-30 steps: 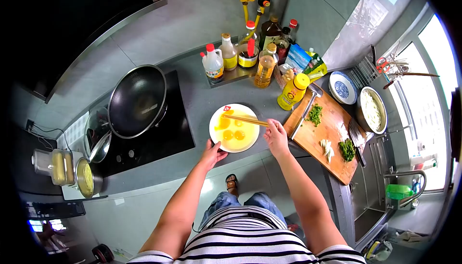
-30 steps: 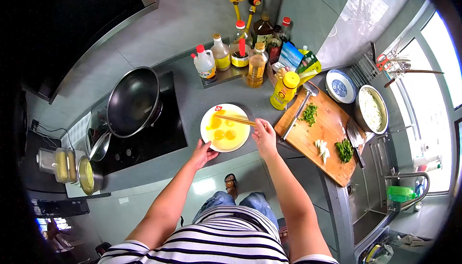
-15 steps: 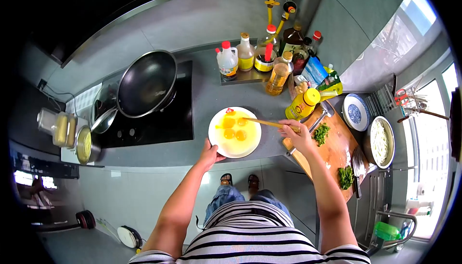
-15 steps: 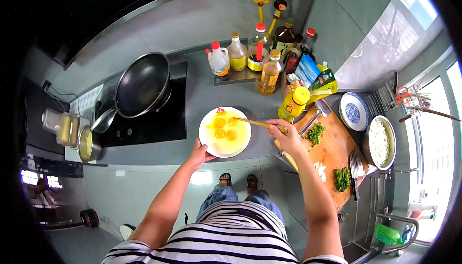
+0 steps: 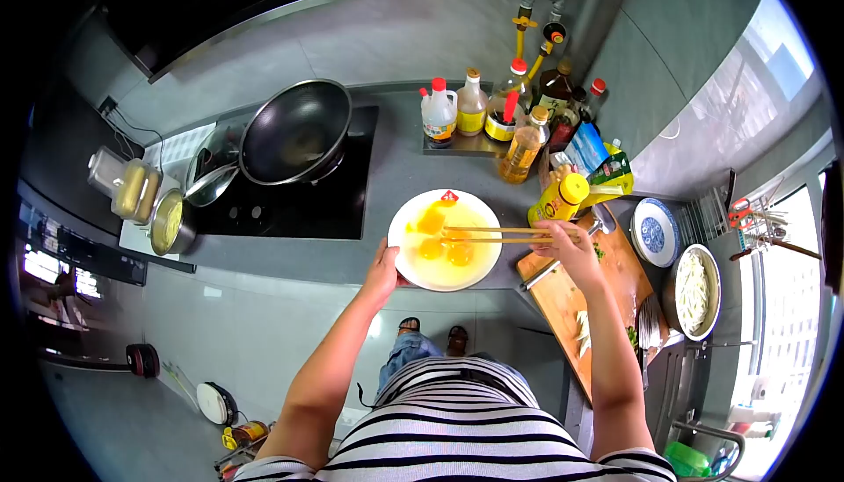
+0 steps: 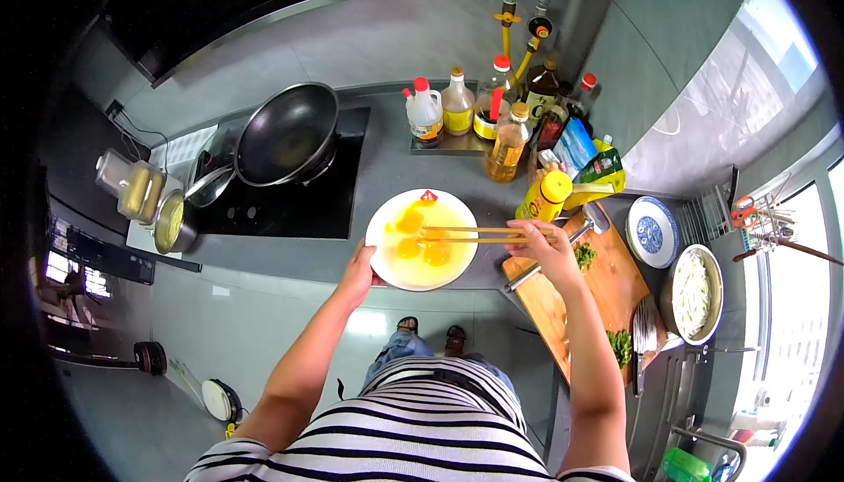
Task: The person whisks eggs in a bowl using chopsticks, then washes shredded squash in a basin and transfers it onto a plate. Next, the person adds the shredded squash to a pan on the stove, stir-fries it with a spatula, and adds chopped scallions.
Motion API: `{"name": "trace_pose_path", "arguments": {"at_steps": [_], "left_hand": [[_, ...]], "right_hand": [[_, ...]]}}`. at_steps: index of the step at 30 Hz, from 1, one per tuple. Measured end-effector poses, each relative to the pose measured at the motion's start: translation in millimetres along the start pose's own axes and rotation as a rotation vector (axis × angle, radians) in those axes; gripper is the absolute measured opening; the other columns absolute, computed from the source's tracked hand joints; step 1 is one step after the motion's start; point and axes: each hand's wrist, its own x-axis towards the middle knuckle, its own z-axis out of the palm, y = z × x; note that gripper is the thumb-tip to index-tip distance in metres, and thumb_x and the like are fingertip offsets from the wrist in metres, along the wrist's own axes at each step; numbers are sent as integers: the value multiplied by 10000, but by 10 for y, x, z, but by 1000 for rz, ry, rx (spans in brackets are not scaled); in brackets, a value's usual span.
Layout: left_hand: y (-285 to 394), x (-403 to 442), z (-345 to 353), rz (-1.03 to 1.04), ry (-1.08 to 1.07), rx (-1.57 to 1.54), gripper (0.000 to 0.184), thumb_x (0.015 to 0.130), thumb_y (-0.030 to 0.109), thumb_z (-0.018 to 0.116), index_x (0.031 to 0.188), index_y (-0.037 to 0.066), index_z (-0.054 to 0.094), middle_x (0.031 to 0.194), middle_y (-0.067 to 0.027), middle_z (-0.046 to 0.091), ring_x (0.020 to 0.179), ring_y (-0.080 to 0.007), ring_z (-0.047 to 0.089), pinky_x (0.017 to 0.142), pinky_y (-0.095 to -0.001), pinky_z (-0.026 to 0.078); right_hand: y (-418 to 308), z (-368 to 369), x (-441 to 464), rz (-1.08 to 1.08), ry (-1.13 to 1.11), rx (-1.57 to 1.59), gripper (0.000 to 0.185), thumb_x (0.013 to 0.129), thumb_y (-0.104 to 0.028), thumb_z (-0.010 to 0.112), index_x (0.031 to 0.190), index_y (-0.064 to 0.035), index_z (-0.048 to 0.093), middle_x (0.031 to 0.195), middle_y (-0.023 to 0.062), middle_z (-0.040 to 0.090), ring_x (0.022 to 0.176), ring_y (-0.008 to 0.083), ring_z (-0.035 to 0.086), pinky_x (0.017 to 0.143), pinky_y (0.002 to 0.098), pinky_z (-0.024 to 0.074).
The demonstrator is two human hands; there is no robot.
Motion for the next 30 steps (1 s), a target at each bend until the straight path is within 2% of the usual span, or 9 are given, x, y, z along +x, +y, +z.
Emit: {"name": "trace_pose_path", "arguments": {"at_steps": [4,7,13,16,19,20,23,28,30], "left_hand": [[-301,214,-79,218,105,101,511,966,340,408,1416,97,418,1225,-116,575,1030,-170,595,842,-308,511],[-355,296,-25,248,197,28,495,977,357,381,1355,46,455,1236,-145,572,1167,-205,536,992,-310,409],[125,-119,149,87,132,-133,478,993,345,388,1365,51,451,1247,-128,563,1133,-187,540,945,-317,441],[70,-42,75,230,55,-66,463,1002,332,380,1356,43,458,1216,-118,579,1098,-181,560,888,-320,476],[98,-53,59,159,36,-108,443,1004,319,380,1327,32,477,1183,-113,597,1062,-181,578,883,-313,475],[120,-62,63,171,33,-118,441,1003,317,381,1319,26,483,1178,-112,600,1055,-181,581,894,-311,469],[153,-90,65,183,23,-115,435,1002,312,386,1297,13,498,1165,-111,606,1041,-183,587,921,-308,453],[158,-95,30,184,0,-63,431,998,308,391,1275,2,512,1171,-120,605,1067,-186,577,934,-311,445],[188,-92,37,195,1,-65,428,998,305,388,1275,2,513,1175,-122,604,1077,-187,573,938,-313,442]], "right_hand": [[90,-135,-10,-15,19,-4,345,1029,-238,485,1195,33,621,1053,121,669,854,215,674,806,314,569],[89,-115,-30,27,-10,160,341,1029,-234,483,1180,39,623,1020,118,665,832,210,666,801,312,566],[179,-52,-5,2,-28,139,354,1032,-251,471,1169,34,628,986,118,659,833,189,651,773,315,554],[182,16,-25,-40,62,121,365,1024,-271,486,1167,35,624,973,116,657,827,185,646,768,315,552],[186,4,-29,-12,12,288,345,1029,-246,473,1167,37,616,973,113,659,809,187,642,763,314,549],[176,35,-5,-82,118,283,328,1035,-226,460,1159,37,613,967,107,661,801,192,638,764,318,547],[199,4,-17,28,-121,266,326,1040,-224,452,1151,36,616,961,102,656,803,186,634,769,322,546],[236,33,-19,22,-115,295,340,1038,-260,465,1146,23,620,982,98,655,818,173,626,770,313,536],[237,78,3,-38,1,308,343,1039,-259,462,1154,24,617,975,96,653,811,173,624,759,308,536]]}}
